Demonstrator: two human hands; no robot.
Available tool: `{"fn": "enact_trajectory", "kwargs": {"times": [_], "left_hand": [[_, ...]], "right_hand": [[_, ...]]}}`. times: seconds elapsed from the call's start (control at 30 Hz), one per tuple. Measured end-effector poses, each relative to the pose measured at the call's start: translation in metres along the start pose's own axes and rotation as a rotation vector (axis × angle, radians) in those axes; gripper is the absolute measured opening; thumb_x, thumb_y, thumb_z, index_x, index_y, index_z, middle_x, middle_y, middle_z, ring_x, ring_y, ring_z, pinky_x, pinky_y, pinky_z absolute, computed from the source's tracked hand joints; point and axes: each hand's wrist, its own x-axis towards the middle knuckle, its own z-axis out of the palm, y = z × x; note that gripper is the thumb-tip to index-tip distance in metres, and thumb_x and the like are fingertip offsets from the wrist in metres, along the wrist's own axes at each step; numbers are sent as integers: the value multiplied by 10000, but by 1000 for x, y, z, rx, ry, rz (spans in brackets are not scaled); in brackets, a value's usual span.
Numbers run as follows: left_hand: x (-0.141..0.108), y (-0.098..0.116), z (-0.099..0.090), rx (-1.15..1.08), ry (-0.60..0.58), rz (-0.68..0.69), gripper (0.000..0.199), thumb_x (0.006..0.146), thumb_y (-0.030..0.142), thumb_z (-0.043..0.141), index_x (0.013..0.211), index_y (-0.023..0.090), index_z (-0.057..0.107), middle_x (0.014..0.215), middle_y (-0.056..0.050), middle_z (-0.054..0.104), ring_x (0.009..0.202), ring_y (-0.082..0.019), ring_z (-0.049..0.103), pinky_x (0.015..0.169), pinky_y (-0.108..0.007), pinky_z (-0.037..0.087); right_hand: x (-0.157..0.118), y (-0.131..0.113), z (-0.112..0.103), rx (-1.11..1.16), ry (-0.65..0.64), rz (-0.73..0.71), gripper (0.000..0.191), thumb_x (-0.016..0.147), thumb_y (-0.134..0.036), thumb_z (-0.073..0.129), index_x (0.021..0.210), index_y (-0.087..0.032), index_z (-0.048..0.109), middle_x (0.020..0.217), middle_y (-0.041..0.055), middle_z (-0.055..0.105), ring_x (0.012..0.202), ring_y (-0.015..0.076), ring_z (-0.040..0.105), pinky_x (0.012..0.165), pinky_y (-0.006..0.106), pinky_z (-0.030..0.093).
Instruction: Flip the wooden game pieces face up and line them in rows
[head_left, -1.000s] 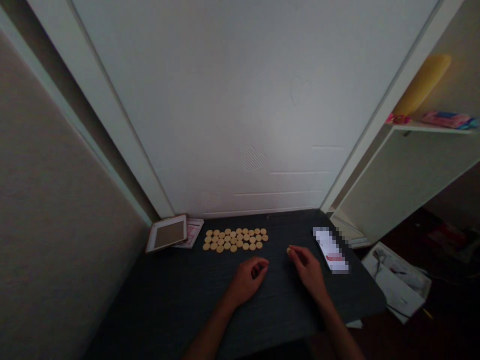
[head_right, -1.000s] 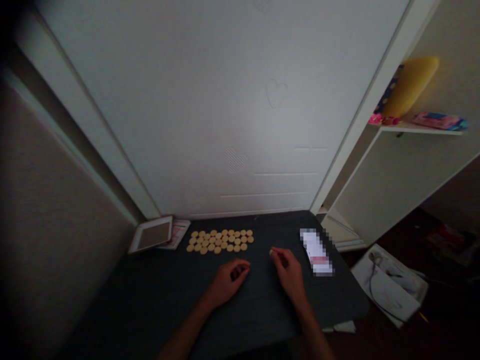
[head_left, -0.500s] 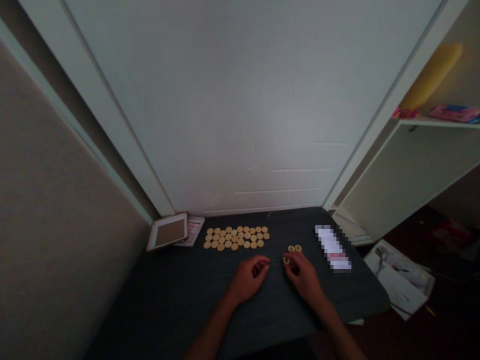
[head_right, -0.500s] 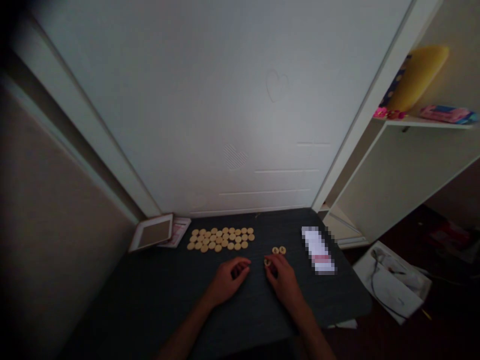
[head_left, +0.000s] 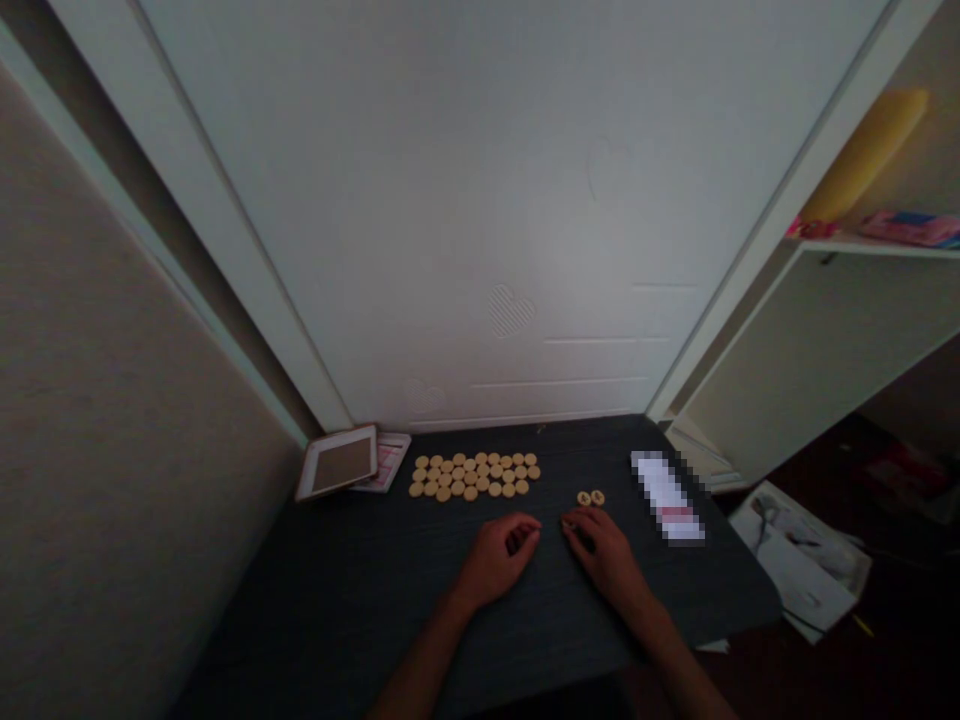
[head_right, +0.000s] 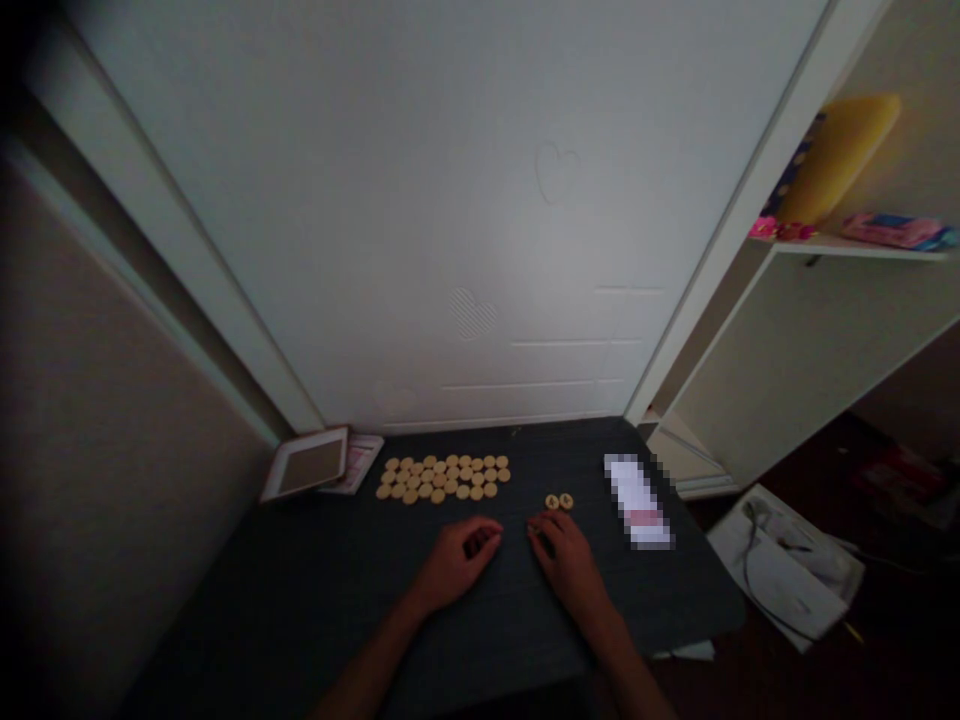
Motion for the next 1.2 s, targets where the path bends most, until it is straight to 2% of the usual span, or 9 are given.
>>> {"fn": "enact_trajectory", "kwargs": {"times": [0.07,0.23,0.47,0.73,0.87,1.2], "left_hand": [[0,-1,0,3,0,1,212,941,325,556,1007,221,729,811,-20,735,719,-166,651,665,-249,499],[0,-1,0,8,-2,-7,211,940,324,560,992,211,730,819,-23,740,715,-164,649,664,-246,496],[0,2,-2,-2,-3,-12,215,944,327,552,974,213,732,833,-25,741,730,-170,655,666,-249,499],[1,3,-2,11,8,-9,228,944,346,553,968,217,739,838,-25,748,738,-174,662,670,-253,501],[1,2,-1,11,1,-14,234,945,351,550,963,214,739,811,-22,740,712,-169,653,660,-252,498],[0,4,-2,18,5,-5,264,949,383,540,950,209,739,813,-25,739,724,-174,652,670,-254,500]], "right_hand": [[4,0,-3,-6,-7,-29,184,967,-285,571,1100,-249,692,1058,78,715,973,227,685,868,363,585],[22,3,-16,-141,29,-127,191,961,-274,595,1128,-260,687,1107,65,736,1079,256,636,972,445,484],[31,14,-15,-207,16,-114,165,933,-301,632,1077,-287,712,1118,47,739,1149,281,602,988,487,414],[23,14,-19,-151,31,-67,212,922,-304,627,1119,-270,697,1258,96,654,1193,293,581,998,495,461],[19,14,-17,-157,17,-74,266,934,-271,603,1190,-268,676,1232,98,657,1182,289,580,1001,491,477],[18,14,-15,-149,41,-64,266,940,-270,589,1191,-263,679,1139,100,674,1078,280,623,932,468,519]]}}
